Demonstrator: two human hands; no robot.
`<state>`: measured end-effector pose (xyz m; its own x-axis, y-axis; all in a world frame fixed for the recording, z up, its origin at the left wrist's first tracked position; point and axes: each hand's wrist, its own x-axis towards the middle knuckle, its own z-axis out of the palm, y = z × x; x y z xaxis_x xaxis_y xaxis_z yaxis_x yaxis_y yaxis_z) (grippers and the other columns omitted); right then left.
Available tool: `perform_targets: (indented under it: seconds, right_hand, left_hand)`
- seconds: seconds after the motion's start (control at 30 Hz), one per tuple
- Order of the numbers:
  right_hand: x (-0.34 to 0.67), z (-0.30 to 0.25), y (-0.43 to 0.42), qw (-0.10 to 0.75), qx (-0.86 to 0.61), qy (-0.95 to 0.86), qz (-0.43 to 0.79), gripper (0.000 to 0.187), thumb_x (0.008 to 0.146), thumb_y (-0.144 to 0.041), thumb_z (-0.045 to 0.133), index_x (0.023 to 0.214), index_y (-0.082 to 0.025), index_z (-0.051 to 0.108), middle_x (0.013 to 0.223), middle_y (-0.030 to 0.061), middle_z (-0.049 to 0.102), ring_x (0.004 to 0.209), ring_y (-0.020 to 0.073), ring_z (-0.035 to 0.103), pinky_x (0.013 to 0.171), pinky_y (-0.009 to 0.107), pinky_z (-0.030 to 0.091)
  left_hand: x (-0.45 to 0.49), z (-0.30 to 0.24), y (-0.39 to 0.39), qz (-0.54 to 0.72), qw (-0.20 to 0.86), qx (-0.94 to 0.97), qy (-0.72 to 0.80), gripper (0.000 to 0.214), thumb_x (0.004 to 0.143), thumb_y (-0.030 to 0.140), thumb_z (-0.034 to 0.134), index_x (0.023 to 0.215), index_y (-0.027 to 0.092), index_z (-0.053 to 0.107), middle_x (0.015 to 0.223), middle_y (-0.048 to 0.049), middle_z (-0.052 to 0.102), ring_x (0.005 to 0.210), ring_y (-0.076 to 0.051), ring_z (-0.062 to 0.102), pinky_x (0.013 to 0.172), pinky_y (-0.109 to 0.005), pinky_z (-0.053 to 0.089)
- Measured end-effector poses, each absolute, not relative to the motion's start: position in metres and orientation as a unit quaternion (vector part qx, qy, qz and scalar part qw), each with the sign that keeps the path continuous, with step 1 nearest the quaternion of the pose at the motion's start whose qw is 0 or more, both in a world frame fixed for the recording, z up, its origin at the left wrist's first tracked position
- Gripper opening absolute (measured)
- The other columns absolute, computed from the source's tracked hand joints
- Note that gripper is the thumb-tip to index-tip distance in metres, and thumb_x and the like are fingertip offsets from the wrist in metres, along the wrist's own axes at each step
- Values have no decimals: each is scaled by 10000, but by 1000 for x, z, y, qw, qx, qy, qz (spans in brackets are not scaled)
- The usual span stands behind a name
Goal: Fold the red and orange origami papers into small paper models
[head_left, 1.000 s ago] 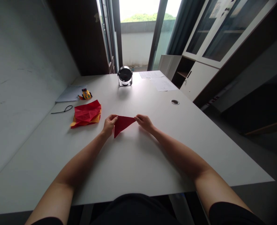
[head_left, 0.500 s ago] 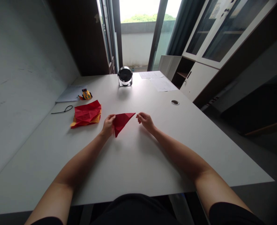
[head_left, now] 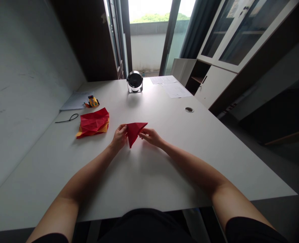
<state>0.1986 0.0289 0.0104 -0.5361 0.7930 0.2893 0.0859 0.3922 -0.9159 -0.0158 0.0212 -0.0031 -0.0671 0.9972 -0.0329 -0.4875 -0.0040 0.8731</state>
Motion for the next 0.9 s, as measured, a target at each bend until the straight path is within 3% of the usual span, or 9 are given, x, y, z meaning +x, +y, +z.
perform_targets:
  seconds: [0.27, 0.9]
  right_hand:
    - [195, 8, 26, 391, -265, -746, 470, 345, 892, -487, 654, 960, -154, 713, 833, 52, 690, 717, 161, 625, 667, 283, 510]
    - [196, 6, 26, 391, -269, -743, 472, 348, 883, -462, 661, 1059, -164, 696, 913, 56, 707, 786, 167, 629, 742, 304, 527]
  left_hand:
    - [-15, -6, 21, 637, 626, 298, 337, 307, 732, 360, 848, 886, 198, 637, 849, 12, 678, 755, -117, 618, 723, -251, 483]
    - [-13, -4, 19, 645, 609, 305, 346, 314, 727, 372, 850, 887, 193, 647, 873, -14, 693, 790, -140, 636, 758, -279, 504]
